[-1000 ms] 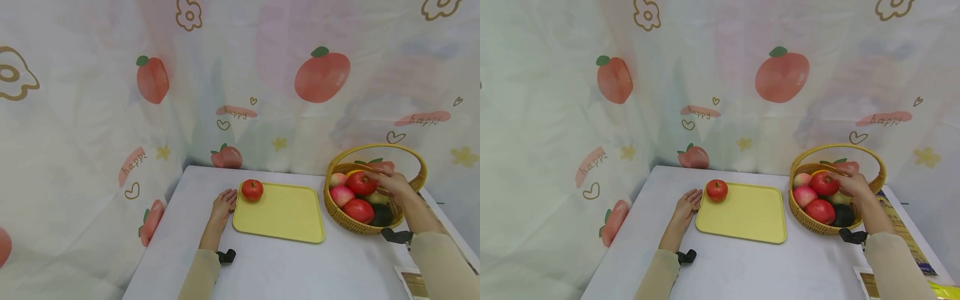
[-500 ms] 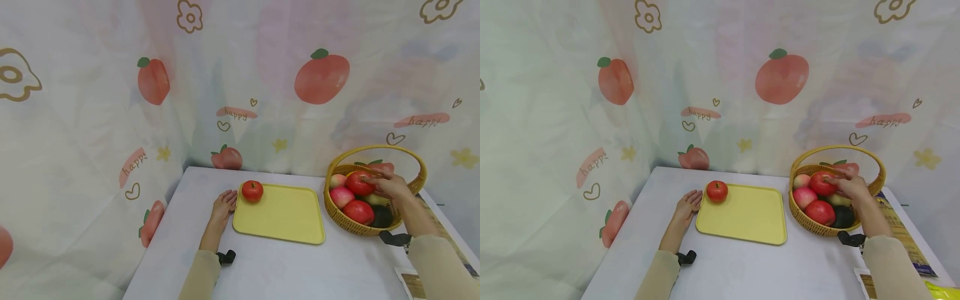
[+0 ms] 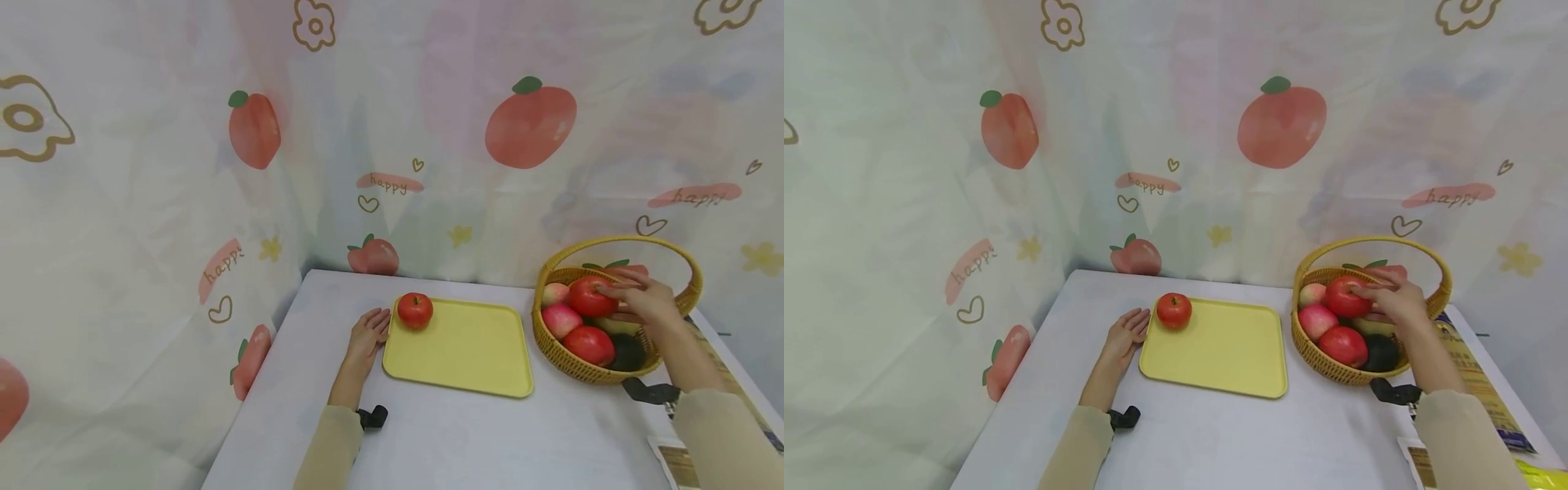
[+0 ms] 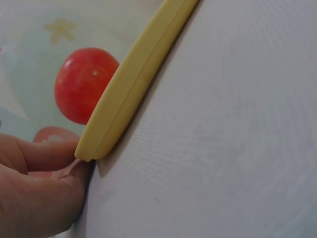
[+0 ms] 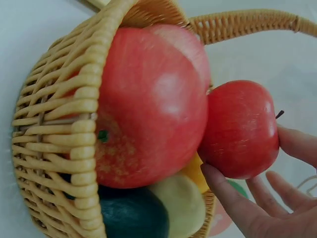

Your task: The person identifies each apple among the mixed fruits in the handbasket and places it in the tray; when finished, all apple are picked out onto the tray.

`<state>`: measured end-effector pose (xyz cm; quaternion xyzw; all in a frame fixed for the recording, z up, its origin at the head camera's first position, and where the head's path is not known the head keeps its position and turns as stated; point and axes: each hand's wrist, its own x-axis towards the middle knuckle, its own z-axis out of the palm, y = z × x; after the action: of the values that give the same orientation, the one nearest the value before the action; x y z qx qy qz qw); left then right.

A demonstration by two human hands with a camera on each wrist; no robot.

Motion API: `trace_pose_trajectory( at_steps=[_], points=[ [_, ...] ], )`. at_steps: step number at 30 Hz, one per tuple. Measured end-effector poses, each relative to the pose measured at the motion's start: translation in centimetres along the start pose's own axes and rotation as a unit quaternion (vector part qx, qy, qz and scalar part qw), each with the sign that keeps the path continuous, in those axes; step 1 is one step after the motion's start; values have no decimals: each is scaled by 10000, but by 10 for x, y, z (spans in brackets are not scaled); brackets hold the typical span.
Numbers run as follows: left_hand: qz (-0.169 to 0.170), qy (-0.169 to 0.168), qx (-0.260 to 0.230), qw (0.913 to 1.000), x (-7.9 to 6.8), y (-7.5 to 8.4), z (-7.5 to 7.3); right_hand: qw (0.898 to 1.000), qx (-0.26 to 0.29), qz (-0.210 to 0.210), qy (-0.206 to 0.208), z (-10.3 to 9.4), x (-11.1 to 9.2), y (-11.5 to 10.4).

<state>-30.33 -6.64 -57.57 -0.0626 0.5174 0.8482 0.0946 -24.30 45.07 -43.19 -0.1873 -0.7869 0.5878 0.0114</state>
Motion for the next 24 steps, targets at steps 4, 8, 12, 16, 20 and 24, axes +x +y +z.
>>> trace_pose_trajectory(
  at_steps=[4,8,12,16,20,24],
  points=[
    [18,-4,0,10000,1,0,0,9985,503,-78,-192,-1,-7,-8],
    [28,-18,12,10000,3,-1,1,9947,1008,38,-212,-3,-16,-15],
    [48,-56,17,10000,3,-1,1,9938,1088,227,-81,-3,-24,-18],
    [70,-67,18,10000,2,-1,0,9952,949,249,24,0,-30,-21],
    [58,-6,62,10000,3,-2,-1,9960,857,244,26,3,-37,-25],
    [64,18,78,9999,3,-3,-1,9948,980,212,-148,3,-45,-29]
  ],
)
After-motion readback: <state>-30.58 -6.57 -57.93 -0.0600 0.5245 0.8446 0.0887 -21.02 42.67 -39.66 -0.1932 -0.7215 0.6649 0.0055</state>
